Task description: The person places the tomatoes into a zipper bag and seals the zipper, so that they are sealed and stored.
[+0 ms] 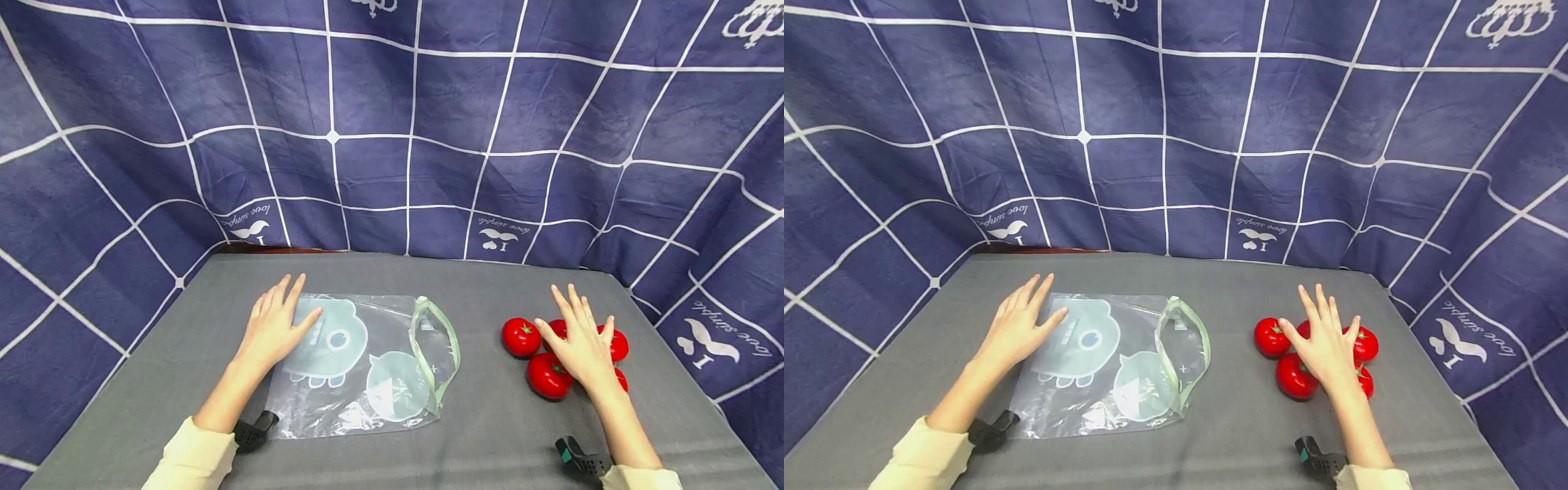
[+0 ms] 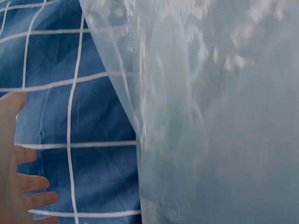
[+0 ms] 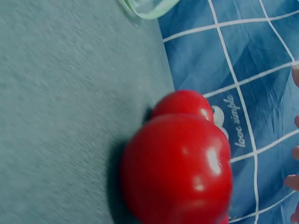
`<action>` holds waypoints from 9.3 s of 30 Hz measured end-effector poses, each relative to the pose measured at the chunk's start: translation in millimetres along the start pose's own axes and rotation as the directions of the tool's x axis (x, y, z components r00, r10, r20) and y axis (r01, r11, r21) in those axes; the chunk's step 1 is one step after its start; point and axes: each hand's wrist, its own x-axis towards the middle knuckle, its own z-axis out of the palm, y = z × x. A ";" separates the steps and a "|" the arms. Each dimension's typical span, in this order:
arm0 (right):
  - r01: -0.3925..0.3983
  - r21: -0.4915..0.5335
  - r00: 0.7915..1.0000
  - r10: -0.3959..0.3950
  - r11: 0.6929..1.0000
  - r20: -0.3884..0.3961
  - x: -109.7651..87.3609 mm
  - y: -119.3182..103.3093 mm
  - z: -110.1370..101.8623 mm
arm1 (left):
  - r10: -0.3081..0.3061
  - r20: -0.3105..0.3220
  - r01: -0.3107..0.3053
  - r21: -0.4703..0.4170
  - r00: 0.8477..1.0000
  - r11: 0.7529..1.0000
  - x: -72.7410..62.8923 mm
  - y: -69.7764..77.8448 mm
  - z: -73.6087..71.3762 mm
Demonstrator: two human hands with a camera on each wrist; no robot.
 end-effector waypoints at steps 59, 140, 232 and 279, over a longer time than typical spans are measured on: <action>0.153 0.457 0.987 -0.116 0.876 -0.108 -20.3 -87.1 118.4 | 0.022 -0.169 -0.105 -0.503 0.985 0.858 -17.0 155.2 81.8; 0.325 0.244 0.924 -0.362 0.914 0.122 -26.5 -77.9 133.0 | 0.231 -0.019 -0.197 -0.593 0.973 0.781 -30.4 124.1 109.4; -0.171 0.264 0.895 0.262 0.949 -0.361 -88.7 45.3 8.4 | 0.214 -0.085 -0.223 -0.569 0.973 0.792 -32.2 126.9 112.2; -0.439 0.193 0.892 0.452 0.878 -0.028 -92.0 57.5 15.5 | 0.181 -0.049 -0.176 -0.577 0.982 0.798 -32.7 125.1 111.2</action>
